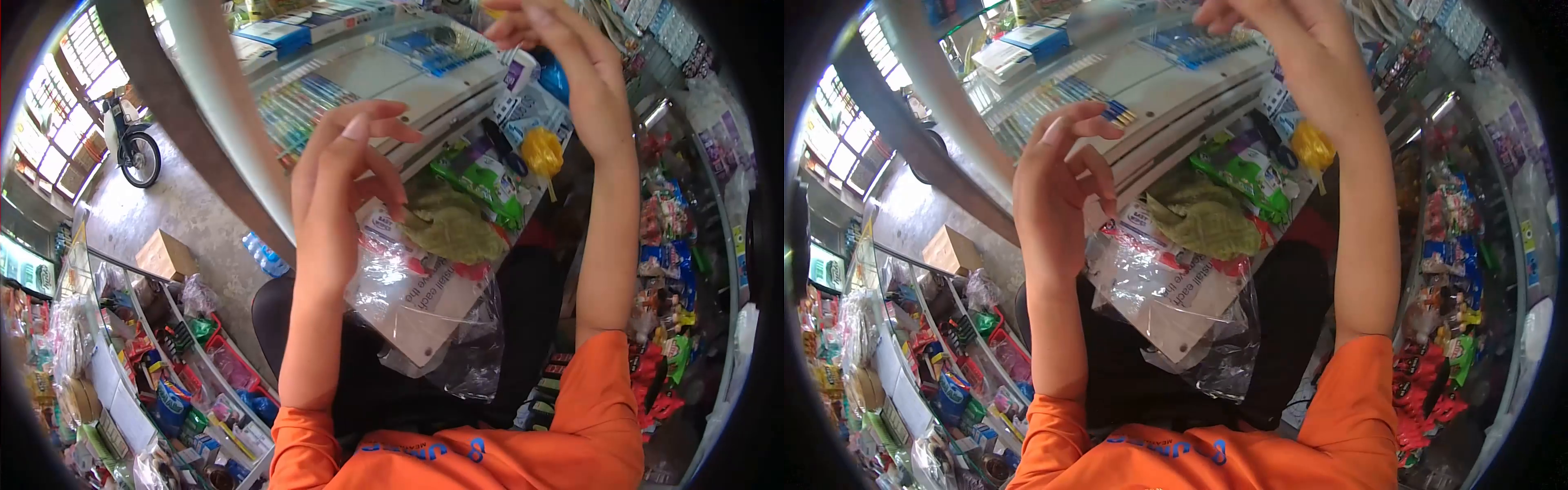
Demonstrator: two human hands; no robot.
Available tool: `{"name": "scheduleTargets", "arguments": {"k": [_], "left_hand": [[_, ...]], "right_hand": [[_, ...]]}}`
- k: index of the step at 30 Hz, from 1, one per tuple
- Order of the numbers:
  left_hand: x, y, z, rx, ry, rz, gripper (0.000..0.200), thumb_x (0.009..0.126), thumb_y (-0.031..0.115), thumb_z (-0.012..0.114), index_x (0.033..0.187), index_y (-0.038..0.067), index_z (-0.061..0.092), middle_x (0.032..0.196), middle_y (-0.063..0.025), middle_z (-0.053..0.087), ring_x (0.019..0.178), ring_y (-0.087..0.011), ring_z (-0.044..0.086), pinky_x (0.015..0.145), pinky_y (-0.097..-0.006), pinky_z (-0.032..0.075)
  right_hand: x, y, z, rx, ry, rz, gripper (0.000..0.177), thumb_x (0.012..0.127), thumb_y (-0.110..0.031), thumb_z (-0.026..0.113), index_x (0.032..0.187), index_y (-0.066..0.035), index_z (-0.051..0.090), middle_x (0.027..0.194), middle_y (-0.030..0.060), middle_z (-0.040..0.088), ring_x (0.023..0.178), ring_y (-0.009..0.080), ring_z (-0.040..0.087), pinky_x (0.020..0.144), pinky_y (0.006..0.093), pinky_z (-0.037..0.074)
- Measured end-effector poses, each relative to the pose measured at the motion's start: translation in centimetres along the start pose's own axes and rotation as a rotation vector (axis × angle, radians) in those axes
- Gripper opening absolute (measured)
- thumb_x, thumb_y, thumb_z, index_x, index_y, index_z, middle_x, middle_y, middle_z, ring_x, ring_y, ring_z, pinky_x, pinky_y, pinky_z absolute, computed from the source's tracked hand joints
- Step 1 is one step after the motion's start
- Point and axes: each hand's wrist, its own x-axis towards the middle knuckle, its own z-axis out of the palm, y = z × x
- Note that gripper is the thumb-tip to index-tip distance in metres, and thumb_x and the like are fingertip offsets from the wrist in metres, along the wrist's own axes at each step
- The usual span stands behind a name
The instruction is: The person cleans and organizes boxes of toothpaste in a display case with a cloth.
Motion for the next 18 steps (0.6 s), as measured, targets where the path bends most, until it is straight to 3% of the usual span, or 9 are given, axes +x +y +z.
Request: {"name": "scheduleTargets", "arguments": {"k": [1,4,5,7,10,11,12,14,18], "left_hand": [[0.2,-0.5,0.1,0.028,-0.001,-0.009,0.045,0.106,0.035,0.046,0.124,-0.003,0.062,0.105,-0.0137,0.07,0.065,-0.012,0.059,0.057,-0.0264,0.05],[0.6,-2.1,0.6,0.087,-0.001,-0.021,0.044,0.107,0.033,0.045,0.124,-0.003,0.062,0.105,-0.0123,0.07,0.064,-0.011,0.059,0.057,-0.0263,0.05],[0.7,-2.7,0.7,0.111,0.007,-0.046,0.043,0.107,0.033,0.045,0.124,-0.003,0.061,0.104,-0.0119,0.07,0.064,-0.0109,0.059,0.057,-0.0259,0.05],[0.9,-3.5,1.0,0.164,0.033,-0.089,0.042,0.108,0.033,0.046,0.123,-0.003,0.061,0.101,-0.0112,0.069,0.063,-0.0113,0.059,0.057,-0.0259,0.05],[1.5,-4.4,0.9,0.143,-0.001,-0.141,0.04,0.109,0.033,0.049,0.124,-0.001,0.061,0.103,-0.0111,0.069,0.066,-0.0122,0.062,0.058,-0.0259,0.052],[1.7,-4.6,1.0,0.146,-0.002,-0.14,0.039,0.11,0.033,0.047,0.123,-0.001,0.061,0.103,-0.0105,0.069,0.068,-0.0116,0.062,0.059,-0.0255,0.052],[1.9,-4.7,1.4,0.117,0.003,-0.126,0.037,0.111,0.031,0.046,0.122,-0.001,0.062,0.103,-0.0096,0.069,0.068,-0.0109,0.061,0.059,-0.0255,0.051],[2.1,-4.8,1.9,0.084,0.019,-0.096,0.035,0.111,0.029,0.045,0.121,0.0,0.062,0.102,-0.0084,0.069,0.067,-0.01,0.06,0.058,-0.0248,0.049],[1.6,-4.5,3.2,0.084,-0.008,-0.036,0.034,0.111,0.027,0.045,0.121,-0.001,0.062,0.1,-0.0076,0.068,0.065,-0.0088,0.059,0.058,-0.0236,0.047]], "right_hand": [[-0.8,1.8,0.9,-0.125,0.13,-0.083,0.035,0.107,-0.03,0.055,0.117,-0.001,0.069,0.094,0.0052,0.068,0.092,0.0128,0.065,0.082,0.0288,0.053],[-3.8,6.5,1.2,-0.024,-0.036,0.077,0.036,0.108,-0.03,0.053,0.116,-0.001,0.071,0.093,0.0043,0.068,0.088,0.0119,0.064,0.082,0.0271,0.052],[-5.0,7.4,1.8,-0.07,-0.075,0.263,0.03,0.107,-0.026,0.055,0.117,-0.003,0.071,0.092,0.0025,0.068,0.085,0.0116,0.063,0.08,0.0267,0.05],[-7.6,10.8,3.9,-0.057,-0.079,0.287,0.032,0.106,-0.029,0.06,0.119,-0.003,0.07,0.101,0.0091,0.075,0.09,0.0178,0.069,0.082,0.033,0.053],[-10.0,12.6,6.7,-0.239,0.0,0.248,0.029,0.095,-0.01,0.069,0.124,-0.006,0.069,0.108,0.0135,0.072,0.094,0.0286,0.069,0.086,0.037,0.053],[-9.3,11.6,6.1,-0.422,0.012,0.046,0.03,0.092,-0.006,0.068,0.122,-0.006,0.07,0.109,0.0133,0.072,0.098,0.0306,0.069,0.088,0.0386,0.052],[-7.6,10.6,5.4,-0.412,0.027,0.003,0.03,0.092,-0.006,0.068,0.122,-0.006,0.07,0.109,0.0133,0.072,0.098,0.0306,0.069,0.088,0.0386,0.052],[-5.0,8.0,4.0,-0.4,0.281,-0.218,0.027,0.093,-0.002,0.067,0.12,-0.001,0.07,0.106,0.0128,0.072,0.101,0.028,0.069,0.092,0.0368,0.051],[5.3,1.2,3.0,-0.302,0.371,-0.645,0.025,0.093,-0.003,0.067,0.118,0.0,0.07,0.109,0.0119,0.073,0.102,0.0241,0.069,0.093,0.0334,0.051]]}}
